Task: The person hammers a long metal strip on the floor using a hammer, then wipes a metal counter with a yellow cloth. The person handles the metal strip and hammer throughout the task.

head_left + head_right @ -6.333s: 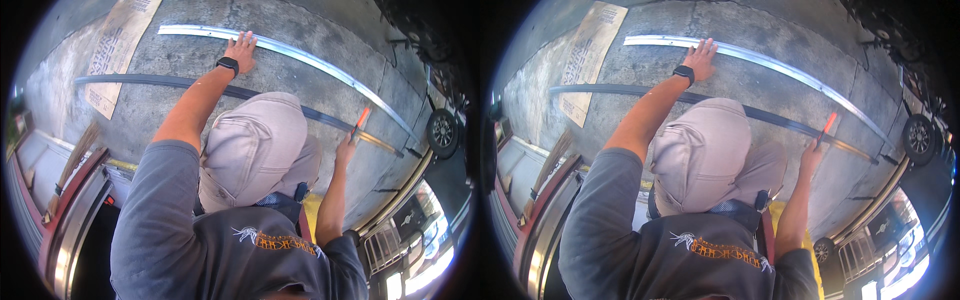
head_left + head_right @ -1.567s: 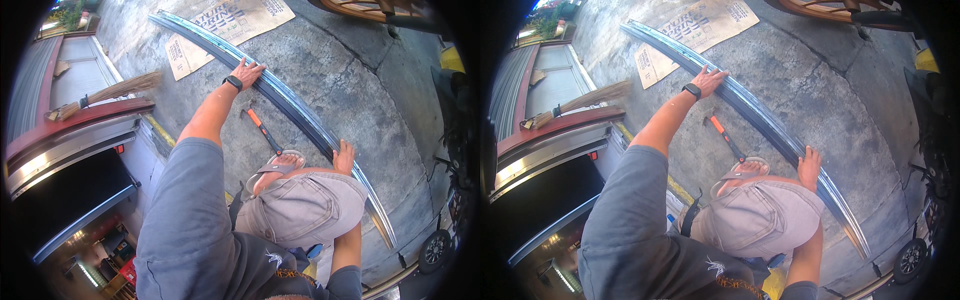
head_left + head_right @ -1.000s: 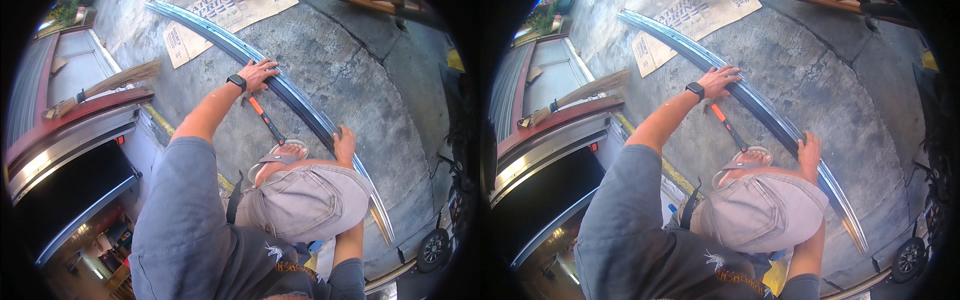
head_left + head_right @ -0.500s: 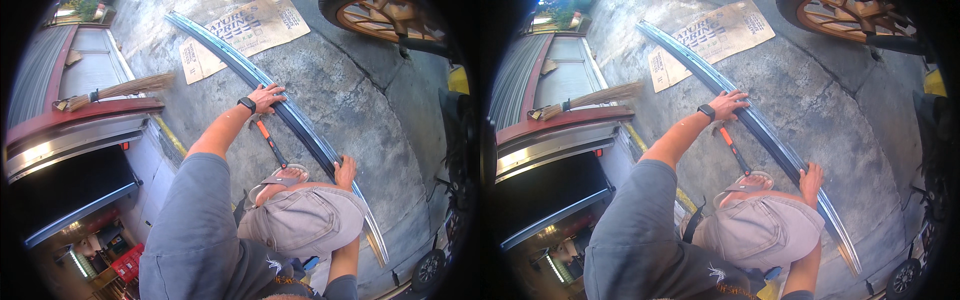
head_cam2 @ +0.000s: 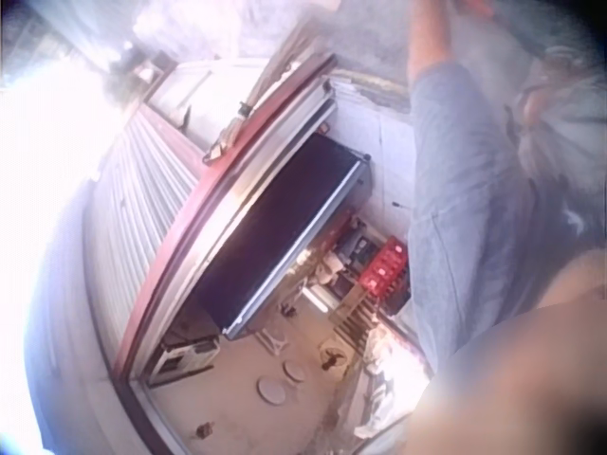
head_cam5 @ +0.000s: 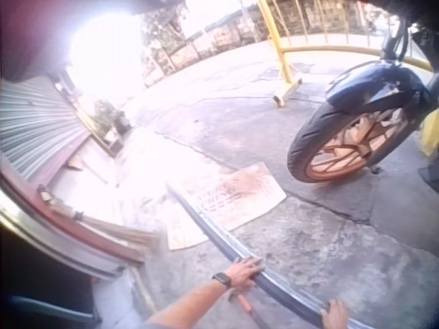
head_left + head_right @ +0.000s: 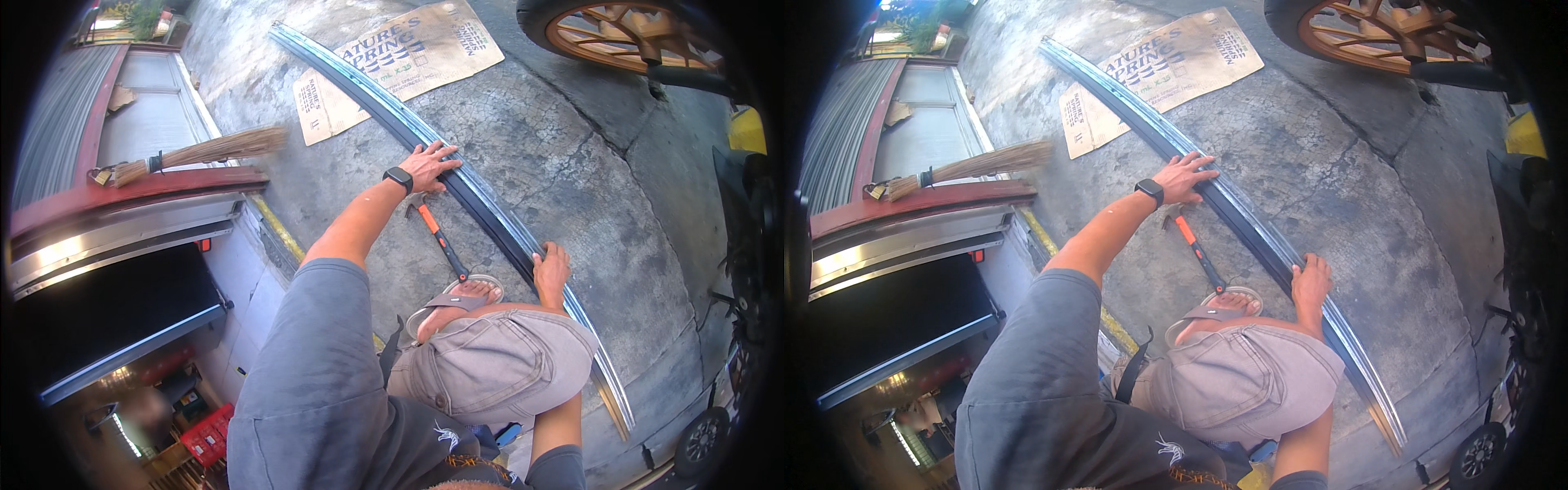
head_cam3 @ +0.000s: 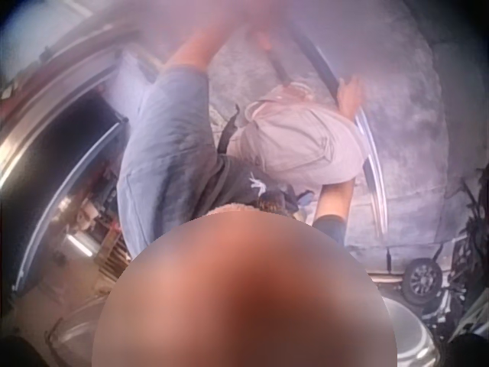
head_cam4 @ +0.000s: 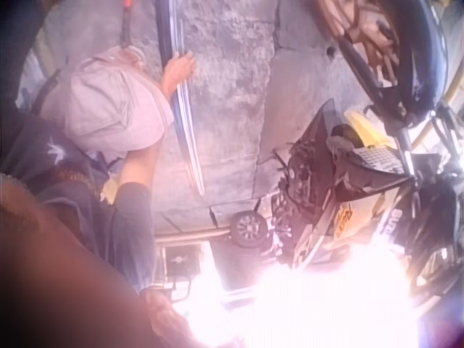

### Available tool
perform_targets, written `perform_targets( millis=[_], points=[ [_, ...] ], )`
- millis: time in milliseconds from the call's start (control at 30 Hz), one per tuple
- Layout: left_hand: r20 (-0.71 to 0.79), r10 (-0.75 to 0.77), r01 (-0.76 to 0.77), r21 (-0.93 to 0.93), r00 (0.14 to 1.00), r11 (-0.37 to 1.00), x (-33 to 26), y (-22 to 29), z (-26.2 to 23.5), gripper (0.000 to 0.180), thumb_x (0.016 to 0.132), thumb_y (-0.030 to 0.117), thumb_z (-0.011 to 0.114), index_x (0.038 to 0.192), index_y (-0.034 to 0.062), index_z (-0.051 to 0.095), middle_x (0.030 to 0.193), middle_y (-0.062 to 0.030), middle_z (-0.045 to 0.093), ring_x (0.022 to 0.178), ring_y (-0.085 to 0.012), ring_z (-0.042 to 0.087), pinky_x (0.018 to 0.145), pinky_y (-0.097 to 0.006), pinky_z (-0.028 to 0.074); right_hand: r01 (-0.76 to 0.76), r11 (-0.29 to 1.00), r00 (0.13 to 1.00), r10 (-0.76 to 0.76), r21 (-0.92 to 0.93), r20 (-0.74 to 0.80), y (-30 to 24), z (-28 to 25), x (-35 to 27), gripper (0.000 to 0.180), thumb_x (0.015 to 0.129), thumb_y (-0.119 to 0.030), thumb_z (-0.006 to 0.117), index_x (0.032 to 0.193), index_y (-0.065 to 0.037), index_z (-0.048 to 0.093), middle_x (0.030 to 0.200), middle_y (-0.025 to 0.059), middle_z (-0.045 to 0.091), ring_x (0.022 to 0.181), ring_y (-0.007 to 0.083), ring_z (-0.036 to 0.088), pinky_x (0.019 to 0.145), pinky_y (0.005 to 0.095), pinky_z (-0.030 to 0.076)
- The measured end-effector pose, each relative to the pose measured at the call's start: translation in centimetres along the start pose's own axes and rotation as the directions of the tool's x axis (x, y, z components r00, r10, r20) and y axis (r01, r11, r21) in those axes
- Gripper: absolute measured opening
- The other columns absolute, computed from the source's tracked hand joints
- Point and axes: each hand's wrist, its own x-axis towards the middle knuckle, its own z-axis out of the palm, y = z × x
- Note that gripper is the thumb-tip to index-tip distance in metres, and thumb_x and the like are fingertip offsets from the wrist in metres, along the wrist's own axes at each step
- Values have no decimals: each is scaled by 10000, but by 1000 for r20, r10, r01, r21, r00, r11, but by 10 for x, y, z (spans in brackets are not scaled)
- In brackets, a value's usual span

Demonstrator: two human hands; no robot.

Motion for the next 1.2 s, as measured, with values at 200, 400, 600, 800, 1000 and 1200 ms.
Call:
perform_targets(
  millis=[200, 400, 600, 800, 1000, 1200],
  points=[
    [52, 135, -134, -14, 989, 991, 33, 32, -4, 716, 809, 360, 775, 1459, 250, 496, 1602, -63, 330, 1466, -378, 291, 1138, -605, 296, -6, 985, 990, 30, 172, -140, 56, 23, -37, 575, 845, -246, 742, 1362, -91, 541, 1306, 206, 570, 1255, 395, 498, 1057, 519, 384],
    [-163, 232, -220, 85, 959, 972, 19, 3, 13, 759, 797, 427, 790, 1471, 228, 503, 1589, -81, 371, 1430, -356, 374, 1137, -541, 310, -112, 993, 983, 104, -42, -151, 100, -14, -71, 500, 873, -314, 702, 1313, -113, 579, 1245, 132, 567, 1241, 330, 507, 1083, 577, 373],
    [-122, 180, -148, 233, 976, 961, 8, -8, 12, 687, 902, 386, 695, 1517, 249, 422, 1587, -86, 357, 1431, -348, 366, 1136, -502, 334, -166, 986, 984, 165, -11, -61, 91, -22, -90, 738, 842, -292, 761, 1471, -82, 435, 1448, 166, 435, 1385, 371, 368, 1139, 594, 332],
    [-65, 103, -86, 234, 993, 969, 10, -12, 10, 666, 930, 392, 666, 1528, 257, 405, 1565, -146, 355, 1420, -360, 378, 1110, -502, 372, -119, 992, 990, 116, -30, -84, 84, -10, -81, 564, 887, -133, 643, 1424, -48, 496, 1391, 152, 476, 1347, 426, 396, 1095, 605, 371],
    [-27, 6, 2, 263, 1000, 965, 18, -30, 7, 694, 939, 430, 646, 1552, 291, 351, 1573, -149, 344, 1411, -361, 399, 1084, -570, 375, -130, 991, 973, 121, -35, -195, 62, 10, -70, 461, 940, -150, 538, 1391, -55, 533, 1381, 154, 491, 1340, 442, 399, 1093, 627, 361],
    [-39, -103, 110, 321, 994, 941, 2, -61, 22, 707, 935, 481, 631, 1557, 302, 348, 1607, -137, 302, 1421, -369, 385, 1095, -571, 363, -101, 993, 978, 88, -60, -189, 38, 18, -37, 515, 897, -152, 596, 1402, -87, 523, 1370, 167, 494, 1310, 448, 428, 1093, 626, 366]
  ],
)
